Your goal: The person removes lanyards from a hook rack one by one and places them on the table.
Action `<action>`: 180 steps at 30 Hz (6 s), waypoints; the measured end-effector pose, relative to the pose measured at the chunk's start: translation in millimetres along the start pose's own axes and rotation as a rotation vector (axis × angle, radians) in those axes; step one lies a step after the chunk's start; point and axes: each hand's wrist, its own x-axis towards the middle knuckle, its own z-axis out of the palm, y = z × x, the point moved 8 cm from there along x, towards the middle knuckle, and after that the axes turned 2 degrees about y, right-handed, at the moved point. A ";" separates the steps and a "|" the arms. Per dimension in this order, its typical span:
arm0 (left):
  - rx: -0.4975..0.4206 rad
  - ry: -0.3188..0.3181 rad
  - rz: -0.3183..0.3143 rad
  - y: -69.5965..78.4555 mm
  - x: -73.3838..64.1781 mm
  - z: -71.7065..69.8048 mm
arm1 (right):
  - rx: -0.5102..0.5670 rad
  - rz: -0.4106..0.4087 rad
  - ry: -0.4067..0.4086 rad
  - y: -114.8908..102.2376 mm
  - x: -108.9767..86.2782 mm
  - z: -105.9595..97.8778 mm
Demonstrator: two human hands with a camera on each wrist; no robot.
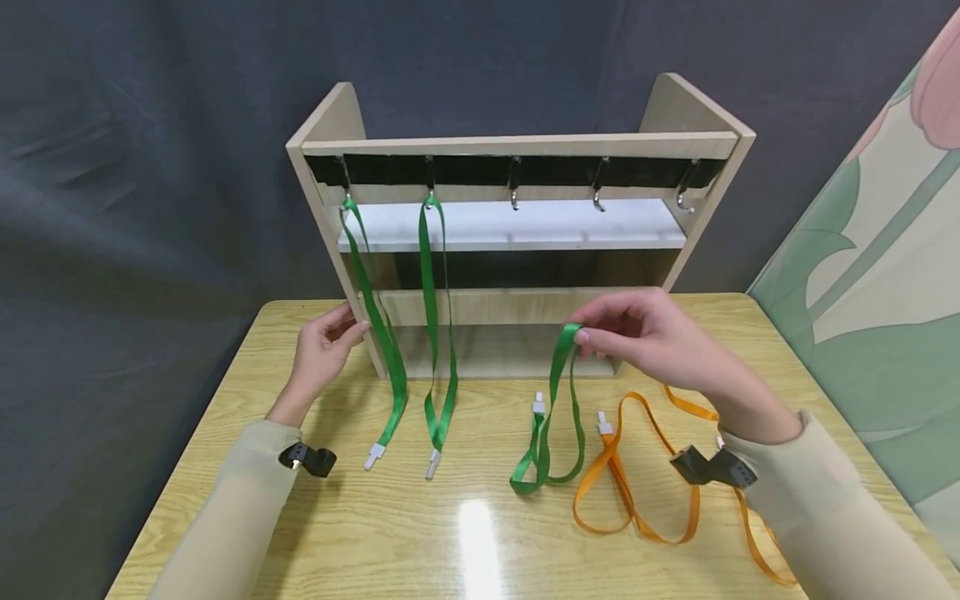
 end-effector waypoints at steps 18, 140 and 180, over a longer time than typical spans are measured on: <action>-0.027 -0.001 -0.019 -10.1 0.8 -1.2 | -0.004 0.102 0.025 47.9 11.7 3.2; -0.004 0.025 -0.015 -22.0 2.1 -1.8 | -0.211 0.253 -0.396 139.9 -69.0 110.5; 0.047 0.015 -0.018 8.2 -2.4 -1.7 | -0.254 0.031 -0.183 57.3 22.5 84.3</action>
